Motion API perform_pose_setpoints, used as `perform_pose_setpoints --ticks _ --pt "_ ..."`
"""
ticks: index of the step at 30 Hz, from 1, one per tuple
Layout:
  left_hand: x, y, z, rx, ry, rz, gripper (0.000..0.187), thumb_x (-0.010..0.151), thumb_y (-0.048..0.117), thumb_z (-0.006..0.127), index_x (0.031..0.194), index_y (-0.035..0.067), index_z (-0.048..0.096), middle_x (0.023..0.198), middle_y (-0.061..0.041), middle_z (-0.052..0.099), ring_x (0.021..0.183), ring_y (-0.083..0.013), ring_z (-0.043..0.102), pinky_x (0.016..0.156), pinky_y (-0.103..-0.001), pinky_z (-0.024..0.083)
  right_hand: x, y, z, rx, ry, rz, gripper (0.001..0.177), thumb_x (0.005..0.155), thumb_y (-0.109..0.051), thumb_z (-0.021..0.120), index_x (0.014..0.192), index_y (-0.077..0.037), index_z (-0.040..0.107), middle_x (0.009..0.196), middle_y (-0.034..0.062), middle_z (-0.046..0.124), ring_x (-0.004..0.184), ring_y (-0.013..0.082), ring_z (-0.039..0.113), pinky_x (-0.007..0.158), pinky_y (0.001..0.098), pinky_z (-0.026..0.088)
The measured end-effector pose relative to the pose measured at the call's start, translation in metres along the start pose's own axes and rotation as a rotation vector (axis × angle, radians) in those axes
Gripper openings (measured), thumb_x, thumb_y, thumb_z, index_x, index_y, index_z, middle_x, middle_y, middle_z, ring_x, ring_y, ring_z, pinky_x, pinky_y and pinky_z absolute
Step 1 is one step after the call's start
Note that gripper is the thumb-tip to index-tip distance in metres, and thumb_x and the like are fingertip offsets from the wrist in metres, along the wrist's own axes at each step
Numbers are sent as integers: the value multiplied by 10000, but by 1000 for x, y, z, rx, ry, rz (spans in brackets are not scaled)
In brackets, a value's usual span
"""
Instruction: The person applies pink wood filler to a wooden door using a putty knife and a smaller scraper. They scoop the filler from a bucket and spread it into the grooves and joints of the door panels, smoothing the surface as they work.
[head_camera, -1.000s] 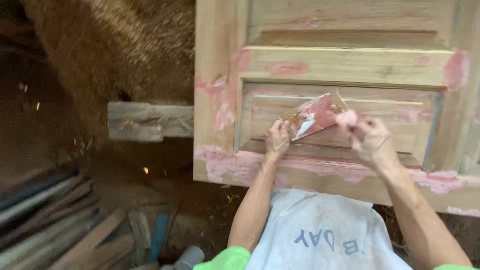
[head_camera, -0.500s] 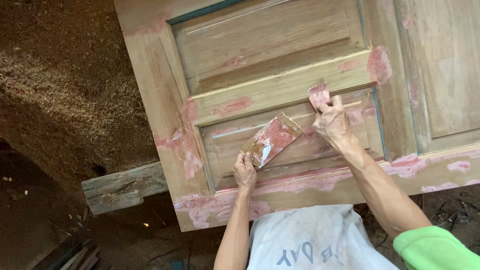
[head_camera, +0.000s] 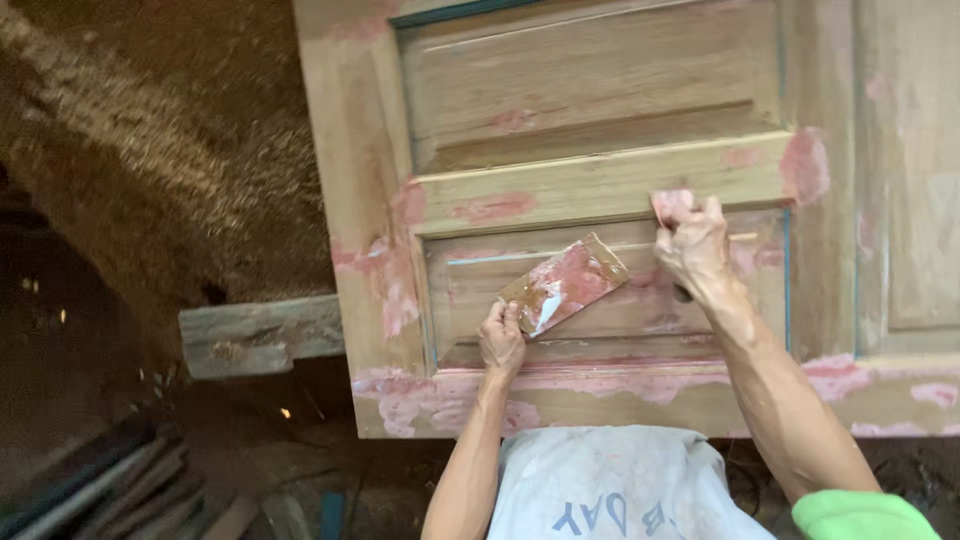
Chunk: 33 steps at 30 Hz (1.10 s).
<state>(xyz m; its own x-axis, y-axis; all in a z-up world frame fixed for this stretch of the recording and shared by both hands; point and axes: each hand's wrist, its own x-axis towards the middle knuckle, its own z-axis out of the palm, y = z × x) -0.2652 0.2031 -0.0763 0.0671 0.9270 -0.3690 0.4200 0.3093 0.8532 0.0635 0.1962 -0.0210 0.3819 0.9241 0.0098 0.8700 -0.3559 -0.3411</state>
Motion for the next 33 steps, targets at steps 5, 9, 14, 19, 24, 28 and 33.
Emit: perform_pose_setpoints --ticks 5,9,14,19,24,28,33 --pt "1 5 -3 -23 -33 -76 304 1016 332 551 955 61 675 718 -177 688 641 -314 662 611 -445 500 7 10 -9 -51 20 6 221 855 -229 697 1019 -115 793 915 206 709 927 375 638 813 479 569" --pt "4 8 -1 -4 -30 -100 329 1015 357 564 934 60 680 722 -185 694 662 -335 686 615 -466 506 17 -12 -22 -106 -253 -14 185 869 -225 687 1002 -125 767 893 129 729 816 290 713 812 439 551" --pt "27 9 -1 71 -94 102 269 1009 324 573 997 75 676 730 -227 679 694 -426 679 606 -527 507 49 -74 -12 31 -71 -66 297 884 -272 757 1116 -93 806 1041 258 686 908 393 672 833 463 561" --pt "52 8 -7 156 -42 487 244 1021 270 600 911 53 621 807 -217 673 721 -434 677 603 -519 526 123 -145 33 122 -81 -290 253 887 -152 679 1114 -85 769 1072 197 740 1089 373 645 943 465 564" --pt "44 14 -9 170 0 591 215 1004 264 620 942 60 649 838 -191 679 688 -403 681 575 -490 539 174 -178 58 26 -180 -362 312 833 -51 586 1063 -98 792 1061 190 739 1025 401 637 910 477 552" --pt "45 17 -10 182 -7 560 236 1016 284 621 977 53 655 849 -180 676 682 -385 684 576 -473 547 180 -188 49 -135 -427 -340 303 786 -77 596 967 -158 825 1081 99 782 1014 372 662 956 436 560" --pt "46 15 -11 188 -16 569 270 1038 317 615 966 57 631 850 -166 663 692 -370 688 586 -468 549 186 -209 31 3 -480 -107 281 873 -204 678 1122 -128 783 1097 225 725 966 377 714 916 439 573"
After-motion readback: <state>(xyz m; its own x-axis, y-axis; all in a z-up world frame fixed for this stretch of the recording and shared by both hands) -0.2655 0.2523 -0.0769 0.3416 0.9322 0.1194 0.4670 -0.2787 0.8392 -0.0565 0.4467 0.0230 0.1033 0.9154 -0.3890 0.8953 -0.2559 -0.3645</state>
